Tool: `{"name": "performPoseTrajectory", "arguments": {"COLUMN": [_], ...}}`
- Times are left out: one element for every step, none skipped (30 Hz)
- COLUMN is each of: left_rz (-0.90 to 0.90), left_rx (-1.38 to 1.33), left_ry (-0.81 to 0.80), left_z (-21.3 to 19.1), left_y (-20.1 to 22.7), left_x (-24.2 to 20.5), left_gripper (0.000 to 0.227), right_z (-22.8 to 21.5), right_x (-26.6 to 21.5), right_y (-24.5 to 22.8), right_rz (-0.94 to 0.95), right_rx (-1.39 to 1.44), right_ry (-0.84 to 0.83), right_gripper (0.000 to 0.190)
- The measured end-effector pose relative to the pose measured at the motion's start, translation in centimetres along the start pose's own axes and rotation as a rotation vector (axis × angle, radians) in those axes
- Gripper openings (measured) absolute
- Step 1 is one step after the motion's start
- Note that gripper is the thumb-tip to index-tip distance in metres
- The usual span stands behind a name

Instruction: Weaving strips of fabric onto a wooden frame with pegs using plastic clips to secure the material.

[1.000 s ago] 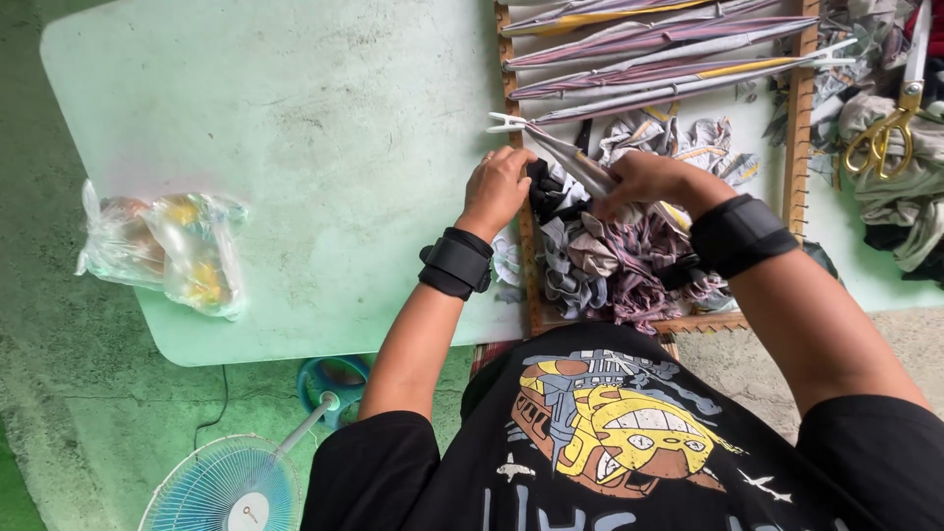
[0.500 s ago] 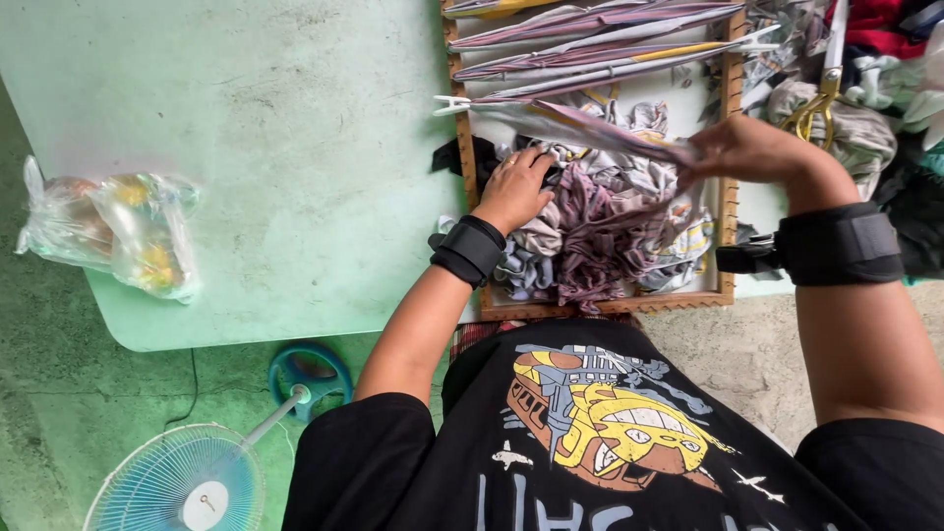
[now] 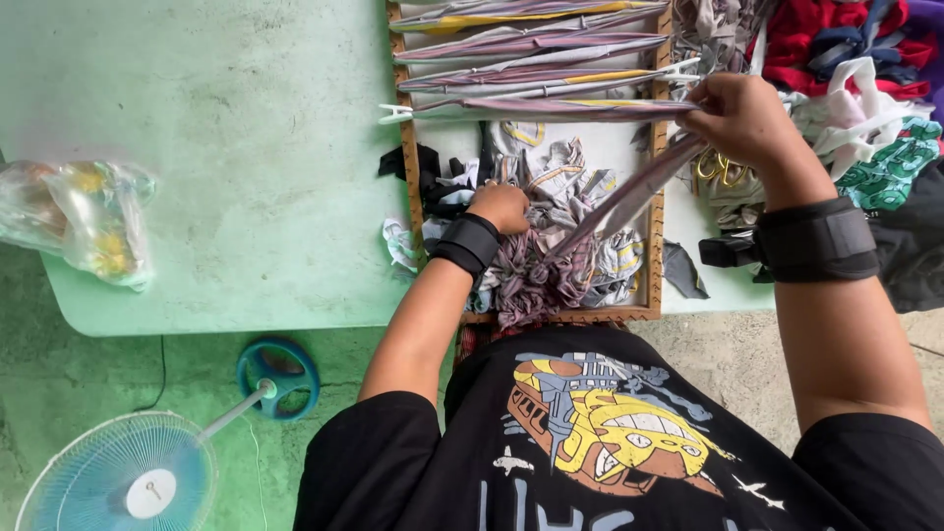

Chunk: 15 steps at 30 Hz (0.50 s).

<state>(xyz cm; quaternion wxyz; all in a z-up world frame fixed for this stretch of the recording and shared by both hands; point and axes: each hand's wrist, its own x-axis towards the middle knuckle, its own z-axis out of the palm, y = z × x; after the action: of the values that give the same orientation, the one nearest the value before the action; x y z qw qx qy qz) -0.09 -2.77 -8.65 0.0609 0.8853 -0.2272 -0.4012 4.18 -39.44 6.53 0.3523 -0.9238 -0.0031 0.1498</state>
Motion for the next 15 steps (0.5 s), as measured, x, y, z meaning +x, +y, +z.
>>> {"name": "performPoseTrajectory", "arguments": {"left_rz": [-0.008, -0.041, -0.072, -0.080, -0.138, -0.191, -0.196, -0.170, -0.144, -0.146, -0.091, -0.039, -0.043, -0.018, 0.006], "left_rx": [-0.006, -0.010, -0.014, -0.013, 0.034, 0.078, 0.074, -0.054, -0.184, -0.183, -0.245, -0.308, -0.309, -0.349, -0.389], "left_ry": [-0.003, 0.032, 0.067, 0.075, 0.199, 0.314, 0.312, 0.533, 0.753, 0.760, 0.843, 0.920, 0.922, 0.959, 0.996], "left_z": [-1.0, -2.3, -3.6, -4.6, -5.5, -5.9, -5.8, -6.0, -6.2, -6.9, -7.6, -8.0, -7.9, -7.9, -7.9], "left_y": [1.0, 1.8, 2.6, 3.4, 4.1, 5.0, 5.4, 5.7, 5.9, 6.5, 7.0, 7.5, 7.7, 7.9, 8.1], "left_x": [-1.3, -2.3, -3.3, -3.7, -4.0, -4.7, -4.5, -4.1, -3.7, -3.5, -3.2, -3.1, -2.6, -2.0, -1.4], "left_gripper": [0.032, 0.035, 0.039, 0.039, 0.041, 0.044, 0.044, 0.028, 0.013, 0.013, 0.013, 0.012, 0.012, 0.011, 0.012], "right_z": [0.2, 0.1, 0.1, 0.0, -0.2, 0.0, 0.3, 0.5, 0.7, 0.4, 0.1, 0.0, 0.4, 0.7, 1.1], "right_x": [0.0, 0.2, 0.4, 0.5, 0.6, 0.1, -0.1, 0.1, 0.3, 0.1, -0.2, -0.6, -0.3, -0.3, -0.2], "right_y": [0.3, 0.5, 0.6, 0.5, 0.4, 0.3, 1.5, 2.5, 3.6, 3.6, 3.7, 3.8, 5.1, 6.4, 7.8], "right_rz": [-0.004, -0.073, -0.142, -0.153, -0.142, -0.123, -0.125, -0.144, -0.163, -0.169, -0.058, 0.055, 0.052, 0.060, 0.068], "right_rx": [0.002, 0.110, 0.218, 0.219, 0.086, -0.047, -0.047, -0.083, -0.119, -0.120, -0.077, -0.032, -0.032, 0.130, 0.292], "right_ry": [-0.010, -0.008, -0.007, -0.007, 0.000, 0.001, -0.005, 0.015, 0.035, 0.037, 0.019, -0.005, -0.007, -0.039, -0.071], "right_gripper": [0.026, 0.035, 0.049, 0.049, 0.050, 0.052, 0.052, 0.040, 0.028, 0.028, 0.020, 0.016, 0.016, 0.020, 0.025]}}
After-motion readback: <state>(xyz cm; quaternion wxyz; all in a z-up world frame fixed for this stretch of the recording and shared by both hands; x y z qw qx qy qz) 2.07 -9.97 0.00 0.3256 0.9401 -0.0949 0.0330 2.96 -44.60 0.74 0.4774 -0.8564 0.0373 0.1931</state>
